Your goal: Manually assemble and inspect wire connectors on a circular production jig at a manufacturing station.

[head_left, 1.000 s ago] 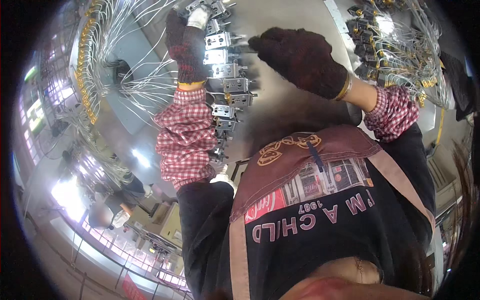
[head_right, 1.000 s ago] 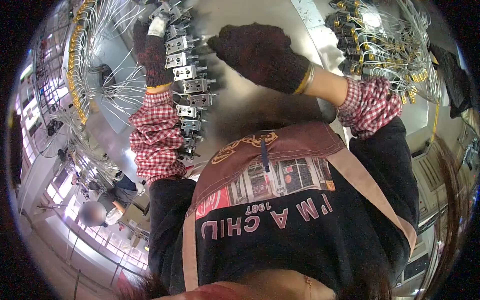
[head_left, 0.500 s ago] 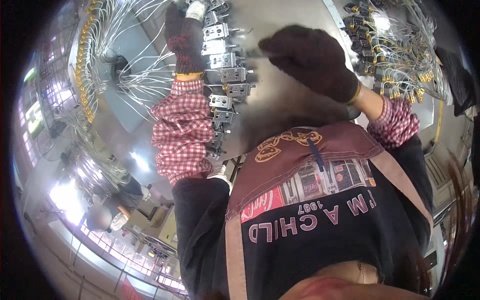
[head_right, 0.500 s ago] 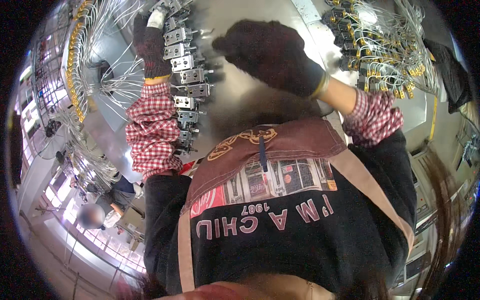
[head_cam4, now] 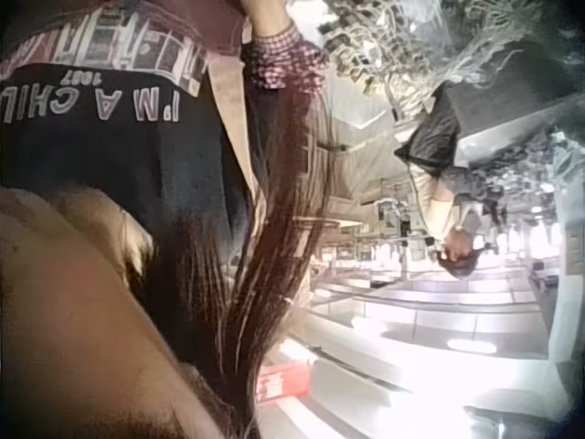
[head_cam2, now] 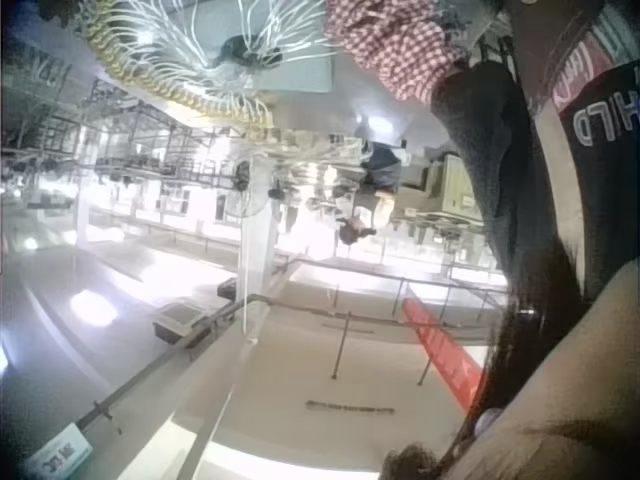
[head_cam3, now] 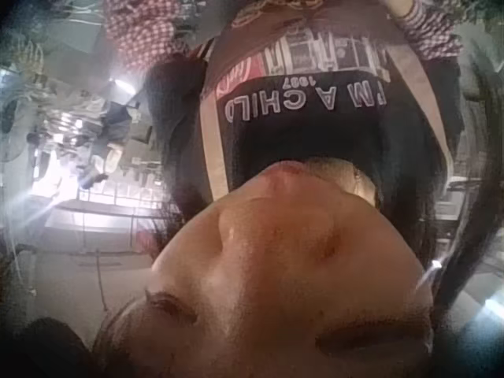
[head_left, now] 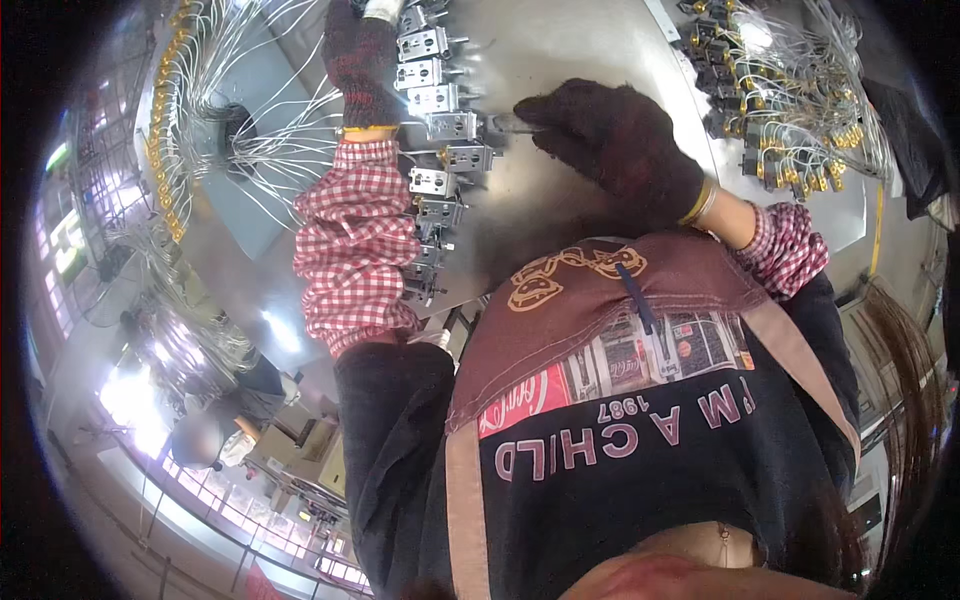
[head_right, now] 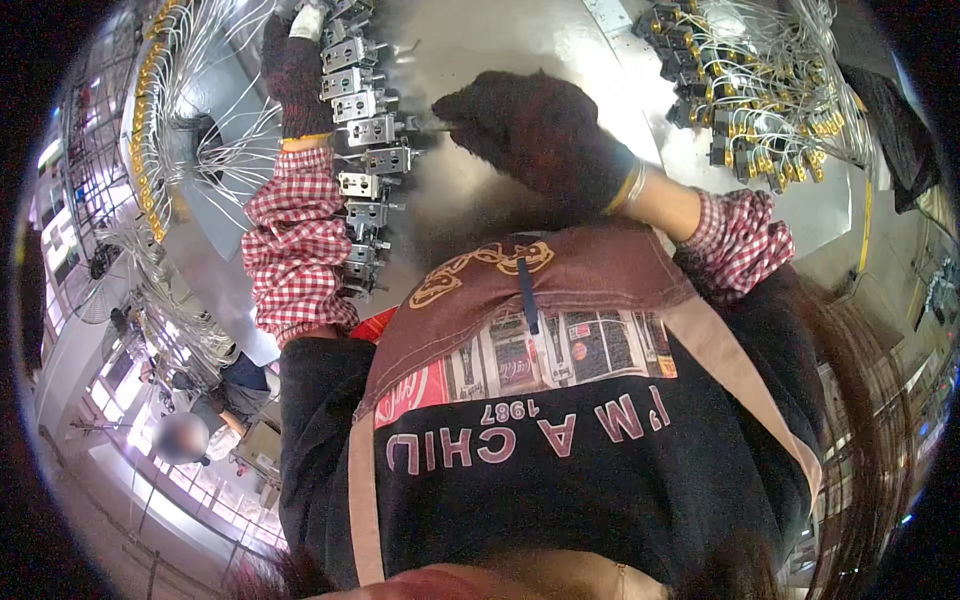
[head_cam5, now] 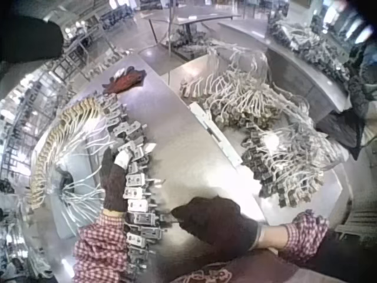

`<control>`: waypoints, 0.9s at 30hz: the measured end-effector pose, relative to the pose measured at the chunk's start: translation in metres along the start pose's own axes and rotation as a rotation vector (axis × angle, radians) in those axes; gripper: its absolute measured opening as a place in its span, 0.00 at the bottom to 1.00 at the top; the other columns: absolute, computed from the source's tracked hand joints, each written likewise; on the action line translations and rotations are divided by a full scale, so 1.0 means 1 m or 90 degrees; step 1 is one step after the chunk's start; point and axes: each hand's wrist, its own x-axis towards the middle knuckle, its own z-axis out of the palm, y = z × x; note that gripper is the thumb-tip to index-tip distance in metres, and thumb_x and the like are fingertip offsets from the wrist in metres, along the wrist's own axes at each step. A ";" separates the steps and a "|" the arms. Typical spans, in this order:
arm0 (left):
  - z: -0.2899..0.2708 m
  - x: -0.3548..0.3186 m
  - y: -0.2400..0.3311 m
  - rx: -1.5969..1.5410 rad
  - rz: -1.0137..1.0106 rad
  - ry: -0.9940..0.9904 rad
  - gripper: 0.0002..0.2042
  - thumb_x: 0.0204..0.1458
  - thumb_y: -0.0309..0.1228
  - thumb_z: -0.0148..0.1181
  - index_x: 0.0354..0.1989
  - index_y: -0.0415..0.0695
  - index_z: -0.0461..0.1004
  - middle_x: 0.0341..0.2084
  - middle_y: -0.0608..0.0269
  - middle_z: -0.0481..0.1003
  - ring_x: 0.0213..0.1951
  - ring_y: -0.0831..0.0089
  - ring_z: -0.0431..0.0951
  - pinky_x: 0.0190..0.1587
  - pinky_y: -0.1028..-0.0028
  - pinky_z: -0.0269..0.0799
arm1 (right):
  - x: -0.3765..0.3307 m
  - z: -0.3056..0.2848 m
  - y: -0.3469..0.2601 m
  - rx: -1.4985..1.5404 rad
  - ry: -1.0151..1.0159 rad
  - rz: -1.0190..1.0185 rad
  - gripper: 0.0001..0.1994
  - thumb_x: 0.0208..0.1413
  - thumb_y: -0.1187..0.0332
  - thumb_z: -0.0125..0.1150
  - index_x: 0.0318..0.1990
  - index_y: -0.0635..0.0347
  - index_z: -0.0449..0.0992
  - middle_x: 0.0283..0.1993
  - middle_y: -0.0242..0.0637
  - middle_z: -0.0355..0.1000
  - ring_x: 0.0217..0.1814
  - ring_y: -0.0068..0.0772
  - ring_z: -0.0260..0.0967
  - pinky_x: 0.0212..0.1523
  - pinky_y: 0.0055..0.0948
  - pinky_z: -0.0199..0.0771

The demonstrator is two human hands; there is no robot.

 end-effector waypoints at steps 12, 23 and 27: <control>-0.019 0.034 -0.025 -0.096 -0.044 -0.047 0.12 0.63 0.30 0.57 0.53 0.42 0.76 0.43 0.65 0.79 0.43 0.75 0.78 0.45 0.74 0.75 | -0.010 0.024 0.001 -0.145 0.044 -0.054 0.13 0.60 0.62 0.61 0.52 0.49 0.79 0.44 0.33 0.78 0.37 0.40 0.78 0.34 0.39 0.78; -0.002 0.073 -0.048 0.026 0.039 -0.009 0.14 0.61 0.32 0.60 0.53 0.40 0.77 0.43 0.64 0.79 0.46 0.73 0.76 0.52 0.72 0.72 | -0.003 0.011 0.028 -0.161 0.012 0.009 0.15 0.61 0.62 0.61 0.54 0.48 0.77 0.46 0.34 0.78 0.39 0.38 0.80 0.34 0.37 0.81; -0.007 0.090 -0.063 0.151 0.089 -0.009 0.16 0.60 0.35 0.62 0.52 0.39 0.78 0.45 0.63 0.80 0.49 0.72 0.76 0.55 0.70 0.70 | -0.010 0.020 0.033 -0.215 0.046 -0.028 0.16 0.61 0.60 0.61 0.56 0.43 0.77 0.48 0.33 0.78 0.40 0.36 0.80 0.34 0.34 0.81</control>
